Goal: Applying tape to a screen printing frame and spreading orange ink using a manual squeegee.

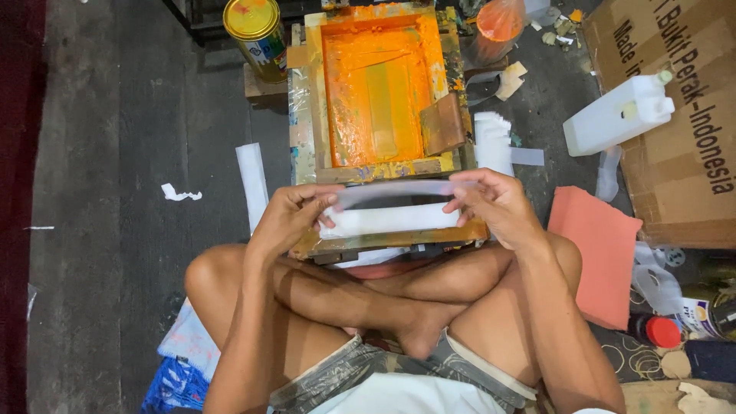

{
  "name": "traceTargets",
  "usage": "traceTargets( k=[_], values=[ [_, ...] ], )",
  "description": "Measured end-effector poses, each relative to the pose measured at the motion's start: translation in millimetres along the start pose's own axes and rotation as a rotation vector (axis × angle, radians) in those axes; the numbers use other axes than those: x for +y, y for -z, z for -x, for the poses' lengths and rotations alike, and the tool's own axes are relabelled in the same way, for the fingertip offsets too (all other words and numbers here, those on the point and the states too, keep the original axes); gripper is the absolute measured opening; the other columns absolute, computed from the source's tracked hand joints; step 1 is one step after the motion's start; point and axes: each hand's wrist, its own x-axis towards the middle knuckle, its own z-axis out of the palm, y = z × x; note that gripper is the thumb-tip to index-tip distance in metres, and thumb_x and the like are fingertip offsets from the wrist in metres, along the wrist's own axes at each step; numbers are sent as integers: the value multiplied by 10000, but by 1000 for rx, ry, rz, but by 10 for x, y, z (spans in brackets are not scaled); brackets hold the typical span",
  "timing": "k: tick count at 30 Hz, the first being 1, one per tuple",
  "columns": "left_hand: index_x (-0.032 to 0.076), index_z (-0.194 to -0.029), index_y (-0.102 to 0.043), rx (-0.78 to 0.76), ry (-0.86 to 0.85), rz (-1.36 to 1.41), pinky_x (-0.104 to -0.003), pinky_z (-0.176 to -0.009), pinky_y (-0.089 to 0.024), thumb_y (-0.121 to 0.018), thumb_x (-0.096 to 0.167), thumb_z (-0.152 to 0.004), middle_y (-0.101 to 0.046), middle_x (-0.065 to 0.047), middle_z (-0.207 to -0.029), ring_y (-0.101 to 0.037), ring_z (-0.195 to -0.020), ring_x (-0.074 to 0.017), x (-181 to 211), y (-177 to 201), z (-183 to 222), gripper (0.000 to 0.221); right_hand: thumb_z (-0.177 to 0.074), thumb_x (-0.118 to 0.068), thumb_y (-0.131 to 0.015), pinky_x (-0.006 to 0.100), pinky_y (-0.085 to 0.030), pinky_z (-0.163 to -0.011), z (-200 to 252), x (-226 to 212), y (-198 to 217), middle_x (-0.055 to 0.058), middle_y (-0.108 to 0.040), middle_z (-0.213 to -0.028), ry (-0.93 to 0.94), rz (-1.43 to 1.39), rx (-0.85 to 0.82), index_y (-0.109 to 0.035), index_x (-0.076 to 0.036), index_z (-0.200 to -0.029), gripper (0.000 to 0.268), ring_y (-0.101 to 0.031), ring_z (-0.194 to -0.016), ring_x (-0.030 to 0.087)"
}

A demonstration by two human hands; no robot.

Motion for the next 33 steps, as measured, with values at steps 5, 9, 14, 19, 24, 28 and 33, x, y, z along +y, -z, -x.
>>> traceTargets(
  k=[5,9,14,19,24,28,33],
  values=[
    [90,-1217,-758,29,-116,8,-326,-746,-636,-697,97,-966,-747,-165,-1094,-741,-910,-231,6,-3,14,259,-974,-205,-653,347,-676,-676,-20,-11,43,263,-687,-1226,-63,-214,-108,-664,25,-1167,301,-757,-942,305],
    [97,-1198,-770,88,-233,-1,-331,-841,-636,-668,27,-970,-724,-118,-1214,-702,-1000,-185,6,-35,26,259,-916,-114,-692,349,-648,-719,-18,-144,-43,301,-611,-1305,-218,-167,-173,-560,45,-1337,469,-727,-985,329],
    [101,-1197,-764,101,-333,-26,-325,-856,-633,-648,-39,-956,-692,-126,-1255,-681,-1046,-184,-45,-20,25,302,-857,10,-726,293,-619,-627,10,-27,-180,198,-688,-1103,-270,-134,-188,-555,43,-1332,505,-750,-863,268],
    [116,-1240,-744,72,-334,-36,-316,-881,-596,-646,-75,-895,-676,-137,-1325,-649,-1067,-170,32,-72,150,406,-893,11,-705,329,-614,-640,-123,55,-24,253,-721,-1042,-183,14,-160,-582,69,-1358,485,-734,-865,306],
    [27,-1447,-567,-48,-270,-156,-550,-1138,-380,-510,87,-916,-686,-212,-1332,-574,-1322,-366,300,-82,262,537,-858,38,-740,391,-635,-773,-65,-372,-113,236,-761,-991,-46,305,-139,-666,37,-1268,417,-750,-931,310],
    [6,-1329,-648,-78,-356,-325,-607,-1159,-333,-688,191,-936,-688,-235,-1283,-561,-1312,-439,648,-332,199,435,-873,-20,-746,436,-588,-918,6,-510,-377,218,-783,-1028,-29,371,-181,-689,36,-1232,368,-741,-1006,301],
    [154,-1124,-777,-210,-397,-461,-490,-1042,-398,-771,239,-909,-773,-70,-978,-652,-1029,-271,522,-536,18,232,-909,-98,-752,469,-558,-986,29,-471,-408,204,-788,-1043,97,384,-227,-721,4,-1195,305,-755,-1031,309]
  ],
)
